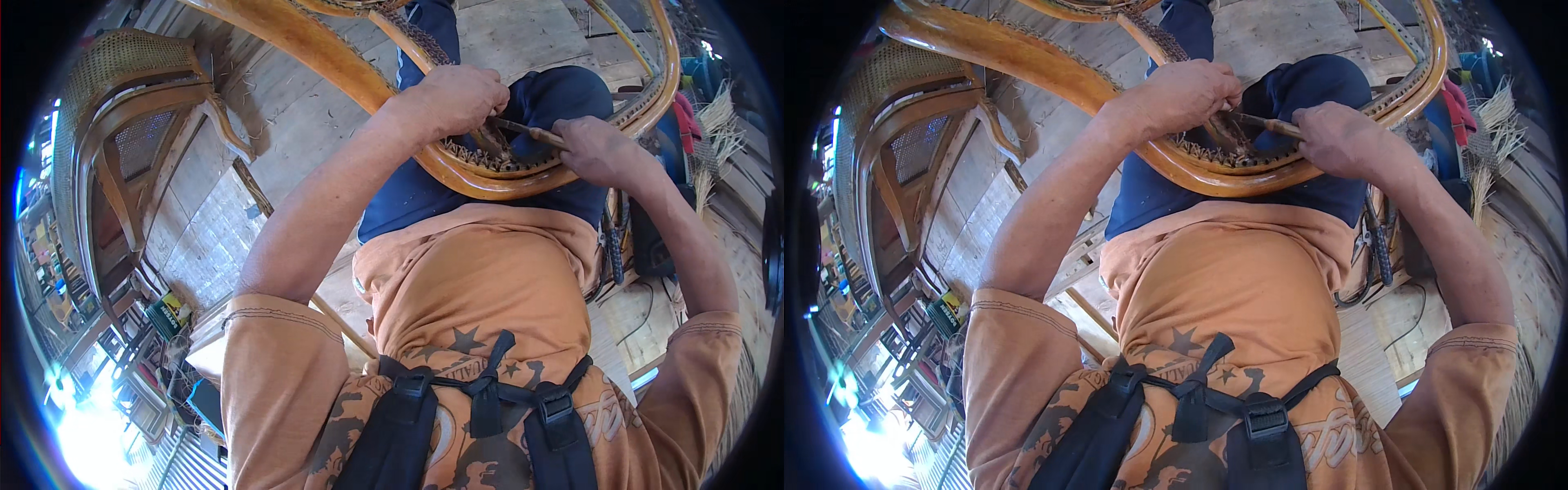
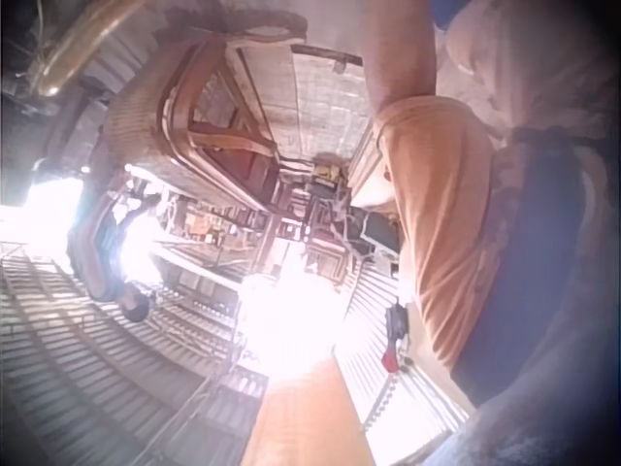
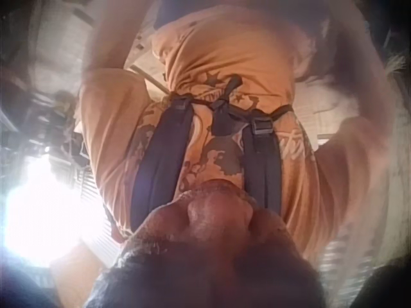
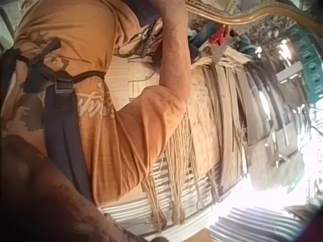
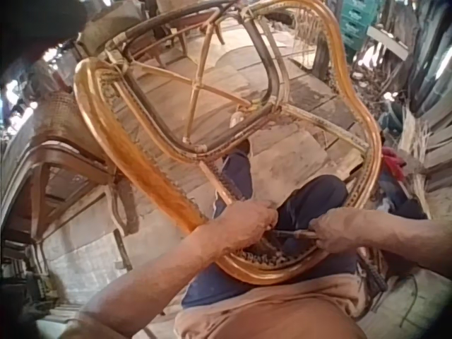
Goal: Repairing the seat of a rattan chair using pliers to pull out or secure bindings.
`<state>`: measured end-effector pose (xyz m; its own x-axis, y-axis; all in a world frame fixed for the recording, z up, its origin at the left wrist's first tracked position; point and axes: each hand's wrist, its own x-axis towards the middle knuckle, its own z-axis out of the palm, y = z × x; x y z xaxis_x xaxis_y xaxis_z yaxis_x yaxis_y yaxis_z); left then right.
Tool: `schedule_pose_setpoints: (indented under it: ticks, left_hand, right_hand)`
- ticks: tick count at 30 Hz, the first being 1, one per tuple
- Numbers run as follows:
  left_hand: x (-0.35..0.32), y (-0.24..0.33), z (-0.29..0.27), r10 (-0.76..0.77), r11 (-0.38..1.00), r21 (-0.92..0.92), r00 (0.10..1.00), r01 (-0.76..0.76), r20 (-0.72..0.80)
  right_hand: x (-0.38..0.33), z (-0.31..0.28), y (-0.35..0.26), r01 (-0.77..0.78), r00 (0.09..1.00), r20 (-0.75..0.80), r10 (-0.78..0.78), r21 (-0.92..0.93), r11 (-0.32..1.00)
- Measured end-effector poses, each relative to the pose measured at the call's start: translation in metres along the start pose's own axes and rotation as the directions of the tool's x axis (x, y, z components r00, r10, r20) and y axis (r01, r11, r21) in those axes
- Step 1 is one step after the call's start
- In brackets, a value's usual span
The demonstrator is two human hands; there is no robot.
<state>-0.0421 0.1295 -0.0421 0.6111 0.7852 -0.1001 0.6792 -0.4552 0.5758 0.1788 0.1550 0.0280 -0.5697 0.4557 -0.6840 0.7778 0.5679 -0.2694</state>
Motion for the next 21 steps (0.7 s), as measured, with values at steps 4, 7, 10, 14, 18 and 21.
schedule_pose_setpoints:
  ticks: [4,7,10,14,18,21]
  left_hand:
    - [0.001,0.003,-0.005,-0.025,1.0,0.011,0.999,0.025,0.03]
    - [-0.019,0.008,-0.014,-0.047,0.997,-0.056,0.997,0.043,-0.063]
    - [-0.023,0.026,-0.026,-0.058,0.997,0.026,0.964,0.067,-0.259]
    - [-0.027,0.047,-0.011,0.053,0.989,0.145,0.961,-0.013,-0.272]
    - [-0.033,0.049,0.01,-0.026,0.955,0.287,0.984,0.077,-0.177]
    - [-0.042,0.054,0.008,-0.017,0.987,0.156,0.986,0.043,-0.168]
  right_hand:
    - [-0.01,0.006,0.01,0.038,0.989,-0.138,-0.05,-0.093,0.995]
    - [-0.049,-0.009,0.008,-0.138,0.973,-0.191,0.127,-0.046,0.989]
    - [-0.082,-0.003,0.03,-0.229,0.953,-0.199,0.231,0.032,0.973]
    - [-0.101,0.041,0.046,-0.317,0.907,-0.19,0.375,0.278,0.907]
    - [-0.102,0.107,0.038,-0.177,0.751,-0.327,0.573,0.737,0.652]
    - [-0.101,0.167,0.046,-0.196,0.581,-0.348,0.735,0.817,0.542]
